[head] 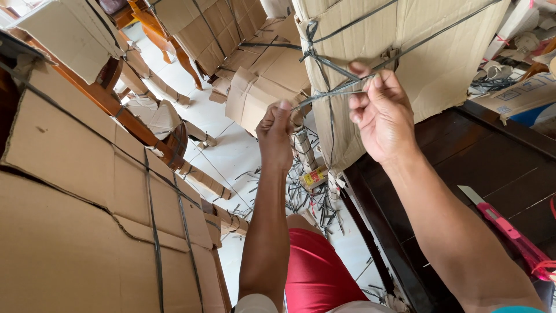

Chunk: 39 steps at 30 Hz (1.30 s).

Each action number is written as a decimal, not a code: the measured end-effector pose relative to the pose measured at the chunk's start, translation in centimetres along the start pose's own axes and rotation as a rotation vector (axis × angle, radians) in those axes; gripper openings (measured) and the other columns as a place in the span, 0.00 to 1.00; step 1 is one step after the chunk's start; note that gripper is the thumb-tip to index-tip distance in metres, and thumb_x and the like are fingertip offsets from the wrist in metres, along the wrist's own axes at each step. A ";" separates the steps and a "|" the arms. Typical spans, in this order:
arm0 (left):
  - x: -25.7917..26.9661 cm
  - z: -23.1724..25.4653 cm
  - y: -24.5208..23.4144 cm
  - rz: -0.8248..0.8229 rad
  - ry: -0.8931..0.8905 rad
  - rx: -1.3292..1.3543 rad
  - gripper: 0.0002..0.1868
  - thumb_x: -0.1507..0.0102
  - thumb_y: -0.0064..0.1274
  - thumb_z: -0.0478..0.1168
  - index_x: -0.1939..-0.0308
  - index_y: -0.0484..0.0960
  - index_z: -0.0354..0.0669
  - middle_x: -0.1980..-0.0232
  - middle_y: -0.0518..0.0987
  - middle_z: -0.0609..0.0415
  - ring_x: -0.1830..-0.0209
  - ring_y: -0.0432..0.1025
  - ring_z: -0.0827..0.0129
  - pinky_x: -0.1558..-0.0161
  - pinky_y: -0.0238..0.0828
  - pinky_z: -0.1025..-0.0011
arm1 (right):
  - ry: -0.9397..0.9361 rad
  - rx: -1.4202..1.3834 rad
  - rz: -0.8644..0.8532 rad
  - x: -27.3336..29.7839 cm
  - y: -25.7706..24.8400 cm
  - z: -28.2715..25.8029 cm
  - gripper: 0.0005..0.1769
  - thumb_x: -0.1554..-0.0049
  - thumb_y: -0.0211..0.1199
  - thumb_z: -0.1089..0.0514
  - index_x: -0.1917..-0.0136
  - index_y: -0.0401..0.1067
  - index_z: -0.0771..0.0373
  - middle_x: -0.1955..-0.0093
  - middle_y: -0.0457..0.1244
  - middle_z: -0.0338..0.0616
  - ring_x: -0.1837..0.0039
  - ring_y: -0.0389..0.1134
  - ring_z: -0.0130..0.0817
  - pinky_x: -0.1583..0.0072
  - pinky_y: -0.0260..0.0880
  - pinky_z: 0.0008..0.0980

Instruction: The person ties black plastic straps around cardboard-wrapped chairs by hand and using a utility knife to secure the packaging.

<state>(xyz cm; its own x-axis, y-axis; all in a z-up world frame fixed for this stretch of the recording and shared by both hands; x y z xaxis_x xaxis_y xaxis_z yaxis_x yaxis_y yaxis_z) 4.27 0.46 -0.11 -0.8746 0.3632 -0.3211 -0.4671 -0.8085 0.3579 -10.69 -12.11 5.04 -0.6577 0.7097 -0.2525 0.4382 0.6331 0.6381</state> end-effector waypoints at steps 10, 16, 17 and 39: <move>-4.6 0.1 4.5 0.063 -0.252 0.595 0.18 0.30 0.49 0.49 0.72 0.62 0.52 0.81 0.49 0.71 0.87 0.44 0.83 0.87 0.43 0.84 | 0.192 -0.058 -0.111 -1.5 -2.5 1.7 0.13 0.31 0.52 0.47 0.56 0.60 0.50 0.68 0.48 0.30 0.69 0.54 0.22 0.68 0.53 0.16; -5.0 1.0 4.2 0.170 -0.133 0.413 0.22 0.36 0.53 0.48 0.77 0.58 0.53 0.83 0.49 0.62 0.88 0.41 0.79 0.90 0.40 0.75 | 0.116 0.327 -0.268 -1.2 -2.5 -2.4 0.15 0.27 0.46 0.57 0.59 0.56 0.50 0.68 0.48 0.32 0.70 0.44 0.19 0.70 0.40 0.18; -4.8 0.7 4.2 0.112 -0.151 0.446 0.22 0.35 0.52 0.47 0.76 0.57 0.52 0.83 0.49 0.63 0.87 0.41 0.79 0.89 0.39 0.77 | 0.136 0.288 -0.213 -1.3 -3.2 -2.3 0.14 0.28 0.48 0.58 0.58 0.59 0.52 0.65 0.55 0.35 0.69 0.49 0.20 0.69 0.46 0.18; 18.1 -14.2 6.5 -0.087 -0.970 -0.270 0.60 0.46 0.55 0.62 0.19 0.33 0.68 0.16 0.42 0.44 0.15 0.42 0.55 0.24 0.49 0.51 | -0.514 1.517 0.102 25.4 -24.9 -5.9 0.21 0.41 0.51 0.48 0.48 0.74 0.67 0.48 0.72 0.49 0.42 0.74 0.49 0.35 0.72 0.47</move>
<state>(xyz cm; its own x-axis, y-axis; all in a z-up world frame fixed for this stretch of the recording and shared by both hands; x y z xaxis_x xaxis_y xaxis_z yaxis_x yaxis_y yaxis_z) -12.78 -4.82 -16.07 -0.6228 0.5480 0.5584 -0.5942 -0.7956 0.1180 -41.94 -11.69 -12.93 -0.4606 0.5913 -0.6619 0.8451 0.0641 -0.5308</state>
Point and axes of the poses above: each hand's wrist, its own x-axis away from the middle knuckle, its own y-axis out of the palm, z = x × y, the point moved 5 cm from there along -x, towards the middle knuckle
